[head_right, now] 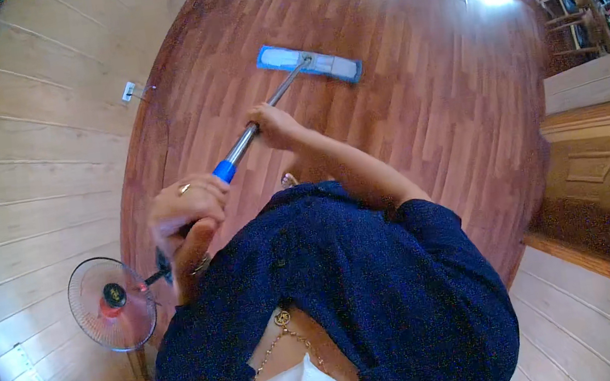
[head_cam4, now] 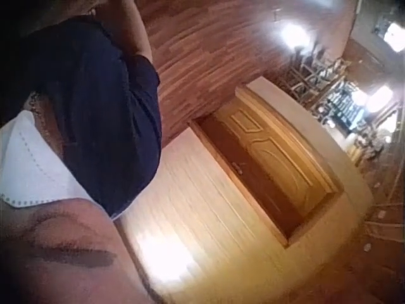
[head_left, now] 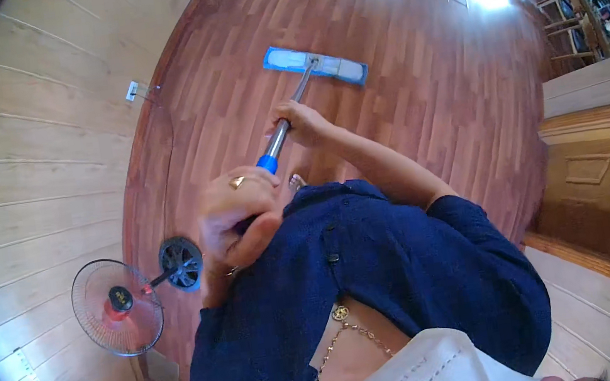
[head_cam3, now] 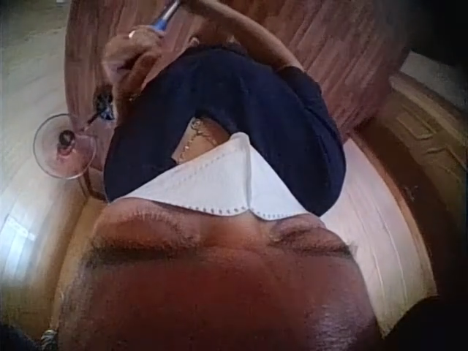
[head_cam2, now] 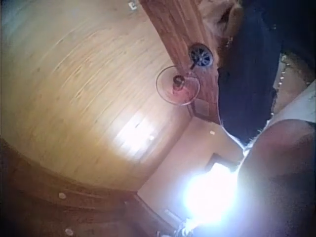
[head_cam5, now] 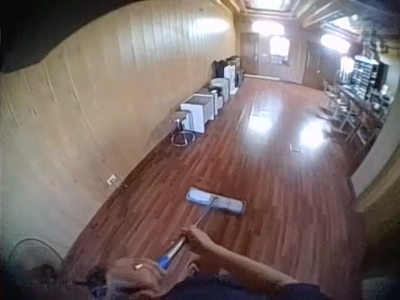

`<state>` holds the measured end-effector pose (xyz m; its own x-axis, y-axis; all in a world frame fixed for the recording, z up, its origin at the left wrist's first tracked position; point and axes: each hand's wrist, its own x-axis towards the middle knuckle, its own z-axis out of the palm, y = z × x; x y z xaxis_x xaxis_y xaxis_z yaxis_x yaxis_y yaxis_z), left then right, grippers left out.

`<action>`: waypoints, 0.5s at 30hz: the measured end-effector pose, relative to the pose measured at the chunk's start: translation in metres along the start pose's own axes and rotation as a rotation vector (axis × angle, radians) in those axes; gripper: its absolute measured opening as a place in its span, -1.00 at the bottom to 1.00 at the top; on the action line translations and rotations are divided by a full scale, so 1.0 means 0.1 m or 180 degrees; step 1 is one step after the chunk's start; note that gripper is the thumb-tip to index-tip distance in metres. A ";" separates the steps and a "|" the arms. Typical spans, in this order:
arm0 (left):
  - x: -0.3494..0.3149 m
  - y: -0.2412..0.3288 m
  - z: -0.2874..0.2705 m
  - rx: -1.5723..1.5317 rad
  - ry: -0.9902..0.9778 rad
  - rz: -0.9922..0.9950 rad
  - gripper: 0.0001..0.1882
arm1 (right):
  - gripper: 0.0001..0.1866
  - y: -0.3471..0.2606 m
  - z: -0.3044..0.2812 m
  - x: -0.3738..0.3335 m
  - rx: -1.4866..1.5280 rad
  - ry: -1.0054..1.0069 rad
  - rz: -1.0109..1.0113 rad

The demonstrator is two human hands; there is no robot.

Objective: The person is mopping the wooden floor using a flat mop.

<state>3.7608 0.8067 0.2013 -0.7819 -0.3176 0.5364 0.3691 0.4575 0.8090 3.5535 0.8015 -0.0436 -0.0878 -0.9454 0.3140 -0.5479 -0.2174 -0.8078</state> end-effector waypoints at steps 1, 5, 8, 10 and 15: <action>0.05 0.01 -0.21 -0.0255 -0.0232 0.0152 -0.73 | -0.88 -0.21 -0.02 0.07 0.0019 -0.0013 0.0067; 0.29 -0.01 -1.13 -0.1162 -0.1426 0.0957 -0.52 | -0.83 -1.14 0.11 0.35 -0.0483 0.0047 0.0839; 0.46 0.03 -1.17 -0.1538 -0.1125 0.1305 -0.52 | -0.75 -1.25 -0.01 0.48 -0.0479 0.0190 0.0342; 0.61 -0.03 -1.14 -0.1586 -0.1069 0.1424 -0.60 | -0.72 -1.16 -0.11 0.53 -0.0662 0.0289 0.0380; 0.81 -0.33 -1.23 -0.1174 -0.0962 0.1281 -0.72 | -0.71 -0.73 -0.15 0.91 -0.0734 0.0806 -0.0180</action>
<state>3.7467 0.6637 0.2473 -0.6331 0.0937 0.7683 0.7714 0.1584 0.6163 3.5726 0.7354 0.0513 -0.2398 -0.8368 0.4921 -0.7287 -0.1798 -0.6608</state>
